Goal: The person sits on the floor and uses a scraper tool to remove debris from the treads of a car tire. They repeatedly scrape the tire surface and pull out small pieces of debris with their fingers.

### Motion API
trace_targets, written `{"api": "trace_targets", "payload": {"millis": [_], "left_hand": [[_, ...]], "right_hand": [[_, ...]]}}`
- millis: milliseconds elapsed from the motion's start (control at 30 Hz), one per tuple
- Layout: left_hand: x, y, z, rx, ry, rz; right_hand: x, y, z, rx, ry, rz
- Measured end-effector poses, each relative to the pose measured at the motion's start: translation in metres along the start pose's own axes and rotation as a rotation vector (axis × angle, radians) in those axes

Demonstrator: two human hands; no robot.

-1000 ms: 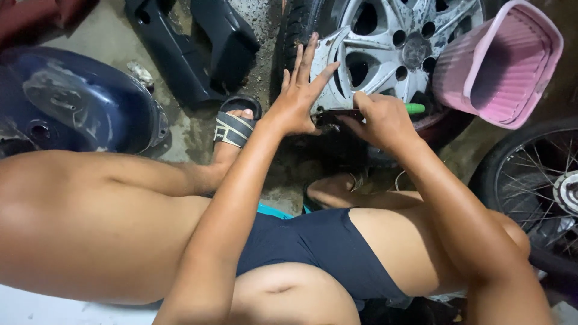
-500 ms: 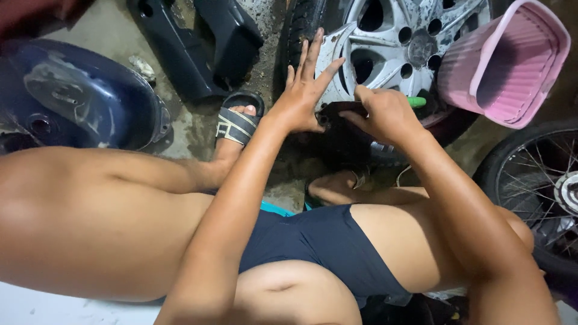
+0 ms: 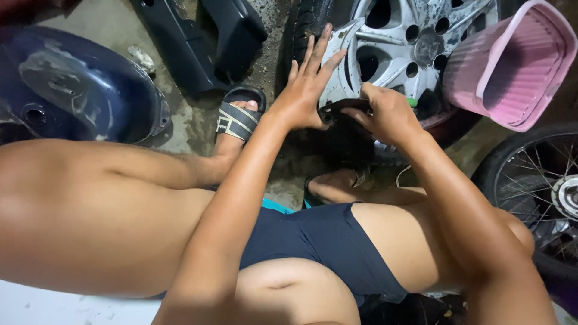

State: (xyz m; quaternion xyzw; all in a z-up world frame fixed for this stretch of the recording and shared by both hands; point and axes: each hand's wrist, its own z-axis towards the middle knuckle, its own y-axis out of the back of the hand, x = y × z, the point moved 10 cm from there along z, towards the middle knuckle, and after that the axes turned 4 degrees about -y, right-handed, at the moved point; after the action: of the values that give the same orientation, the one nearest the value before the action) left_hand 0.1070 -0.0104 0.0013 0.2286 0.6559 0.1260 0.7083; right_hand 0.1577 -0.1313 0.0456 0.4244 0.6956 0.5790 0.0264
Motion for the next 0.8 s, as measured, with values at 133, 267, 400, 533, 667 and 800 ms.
{"api": "trace_targets", "payload": {"millis": [133,267,400,533,667,800], "left_hand": [[0.003,0.002,-0.003,-0.039,-0.025,0.005],[0.009,0.000,-0.003,-0.062,-0.041,0.032],[0.005,-0.001,0.000,-0.028,-0.033,0.057],[0.001,0.003,-0.002,-0.041,-0.027,0.020],[0.003,0.000,-0.002,-0.059,-0.048,0.039],[0.000,0.006,-0.003,-0.061,-0.035,0.011]], "right_hand": [[-0.013,-0.008,0.002,0.065,-0.095,-0.014],[-0.015,-0.011,0.008,0.117,-0.124,-0.108],[-0.005,-0.005,0.010,0.214,-0.162,-0.084],[-0.009,-0.002,0.009,0.156,-0.180,0.165],[-0.010,-0.002,0.008,0.127,-0.167,0.222],[-0.004,0.001,0.012,0.143,-0.144,0.170]]}}
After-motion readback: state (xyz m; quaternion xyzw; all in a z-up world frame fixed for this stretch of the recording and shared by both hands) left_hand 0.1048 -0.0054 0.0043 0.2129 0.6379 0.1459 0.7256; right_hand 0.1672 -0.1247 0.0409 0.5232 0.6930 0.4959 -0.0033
